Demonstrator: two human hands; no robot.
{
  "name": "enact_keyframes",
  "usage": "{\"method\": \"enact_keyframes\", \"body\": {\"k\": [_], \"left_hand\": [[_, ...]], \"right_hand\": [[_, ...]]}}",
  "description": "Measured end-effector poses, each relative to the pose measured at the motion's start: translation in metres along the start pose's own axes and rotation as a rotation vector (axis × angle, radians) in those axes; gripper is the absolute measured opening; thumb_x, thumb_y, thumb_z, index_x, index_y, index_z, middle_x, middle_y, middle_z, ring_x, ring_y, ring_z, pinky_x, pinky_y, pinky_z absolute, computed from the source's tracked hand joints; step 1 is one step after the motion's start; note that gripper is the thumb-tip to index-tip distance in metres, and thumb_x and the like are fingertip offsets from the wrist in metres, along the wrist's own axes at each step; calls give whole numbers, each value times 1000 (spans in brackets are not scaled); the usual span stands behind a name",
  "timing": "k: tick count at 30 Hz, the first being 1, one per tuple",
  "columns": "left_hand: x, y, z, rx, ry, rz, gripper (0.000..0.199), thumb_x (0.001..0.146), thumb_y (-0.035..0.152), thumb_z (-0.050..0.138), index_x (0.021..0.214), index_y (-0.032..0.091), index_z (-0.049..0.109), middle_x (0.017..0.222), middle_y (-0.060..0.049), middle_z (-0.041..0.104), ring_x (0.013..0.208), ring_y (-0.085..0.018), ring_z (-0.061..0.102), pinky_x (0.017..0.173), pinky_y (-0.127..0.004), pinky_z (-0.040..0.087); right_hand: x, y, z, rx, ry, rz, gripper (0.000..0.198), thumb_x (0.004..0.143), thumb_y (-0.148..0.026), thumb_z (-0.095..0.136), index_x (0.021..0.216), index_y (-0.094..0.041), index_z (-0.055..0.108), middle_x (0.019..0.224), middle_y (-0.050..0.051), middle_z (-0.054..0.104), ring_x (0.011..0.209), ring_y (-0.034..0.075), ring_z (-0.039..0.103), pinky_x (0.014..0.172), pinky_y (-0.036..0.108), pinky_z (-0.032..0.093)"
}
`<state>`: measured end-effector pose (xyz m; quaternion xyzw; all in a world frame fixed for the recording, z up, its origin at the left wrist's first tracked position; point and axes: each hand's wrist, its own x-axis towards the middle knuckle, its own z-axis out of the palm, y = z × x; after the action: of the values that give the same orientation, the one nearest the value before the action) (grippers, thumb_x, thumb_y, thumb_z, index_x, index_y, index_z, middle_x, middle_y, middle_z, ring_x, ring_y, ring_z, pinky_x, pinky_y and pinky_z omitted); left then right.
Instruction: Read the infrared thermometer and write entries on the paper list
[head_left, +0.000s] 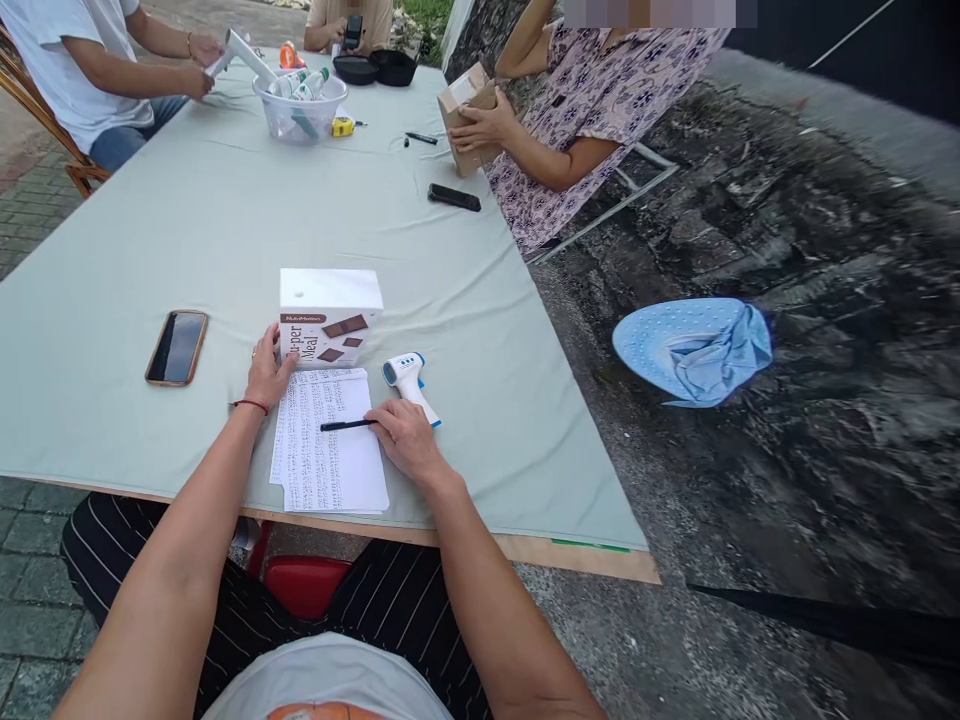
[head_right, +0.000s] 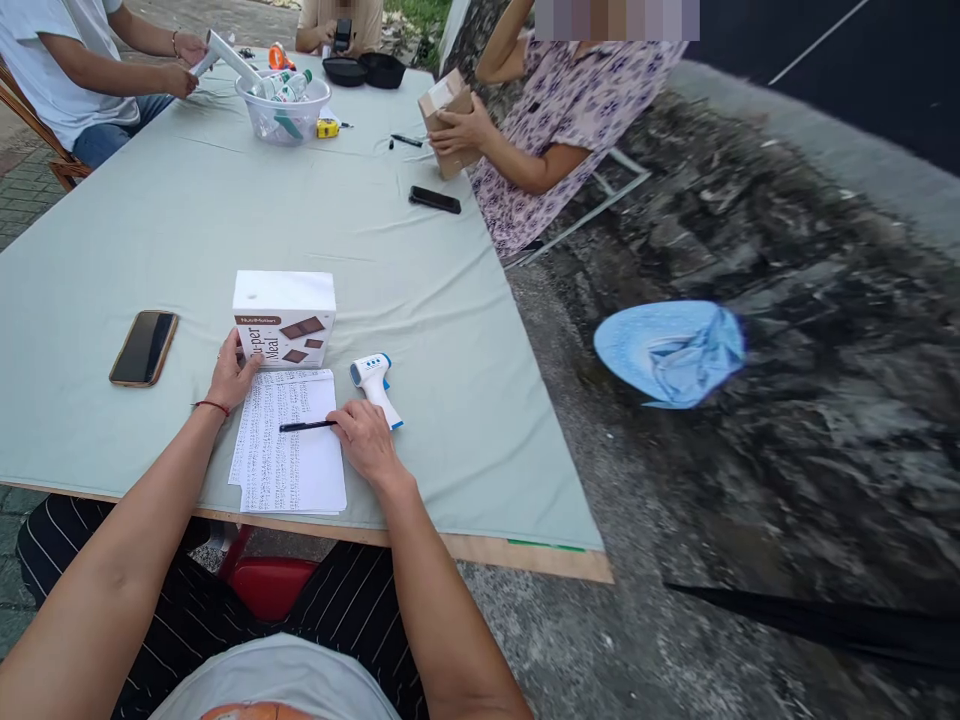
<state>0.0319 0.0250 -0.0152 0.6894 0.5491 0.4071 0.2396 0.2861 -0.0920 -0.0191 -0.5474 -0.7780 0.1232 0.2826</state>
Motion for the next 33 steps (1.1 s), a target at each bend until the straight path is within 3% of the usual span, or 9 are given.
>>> {"method": "enact_keyframes", "body": {"k": [4, 7, 10, 12, 19, 26, 30, 33], "left_hand": [[4, 5, -1, 105, -57, -7, 57, 80, 30, 61, 132, 21, 42, 126, -13, 56, 121, -30, 49, 103, -50, 39], [3, 13, -1, 160, -50, -117, 53, 73, 27, 68, 121, 20, 46, 121, -12, 56, 115, -31, 51, 97, -49, 42], [-5, 20, -2, 249, -2, -226, 47, 68, 32, 75, 105, 20, 49, 112, -11, 57, 109, -30, 51, 91, -48, 44], [-15, 22, -3, 315, -1, -216, 43, 66, 32, 78, 97, 21, 51, 106, -9, 58, 106, -30, 51, 90, -48, 42], [-34, 19, -2, 402, 17, -56, 17, 74, 29, 74, 83, 24, 59, 107, -8, 59, 110, -32, 48, 98, -52, 35], [-40, 33, -1, 431, 47, -45, 13, 76, 23, 70, 84, 22, 60, 105, -10, 57, 105, -32, 49, 91, -49, 40], [-55, 47, 3, 369, -122, 115, 9, 77, 25, 69, 83, 22, 62, 105, -9, 57, 100, -27, 52, 88, -44, 43], [-66, 51, 9, 319, -236, 144, 11, 76, 29, 71, 82, 22, 65, 101, -7, 60, 98, -26, 54, 88, -43, 45]], "right_hand": [[-1, -12, -2, 295, 279, 203, 15, 86, -34, 52, 86, -21, 60, 77, 3, 59, 73, 18, 54, 74, 34, 43], [3, -23, 3, 597, 453, 404, 17, 78, -40, 56, 79, -23, 53, 71, -1, 56, 67, 16, 52, 70, 33, 46], [12, -32, 11, 871, 430, 481, 22, 76, -42, 54, 84, -22, 57, 71, -1, 58, 66, 15, 55, 69, 33, 47], [18, -36, 16, 946, 391, 510, 25, 74, -42, 55, 87, -21, 60, 73, 0, 61, 68, 16, 57, 69, 34, 47], [24, -45, 37, 858, 456, 612, 21, 65, -40, 59, 73, -21, 53, 67, -2, 55, 62, 12, 48, 61, 29, 43], [21, -46, 37, 781, 358, 588, 17, 66, -37, 54, 72, -21, 55, 65, -2, 54, 61, 13, 46, 59, 28, 40], [21, -47, 32, 738, 291, 576, 15, 65, -35, 55, 71, -21, 57, 63, -3, 55, 59, 13, 46, 59, 29, 40], [19, -45, 33, 729, 287, 564, 15, 66, -36, 56, 69, -21, 57, 63, -3, 55, 59, 13, 47, 60, 29, 41]]}}
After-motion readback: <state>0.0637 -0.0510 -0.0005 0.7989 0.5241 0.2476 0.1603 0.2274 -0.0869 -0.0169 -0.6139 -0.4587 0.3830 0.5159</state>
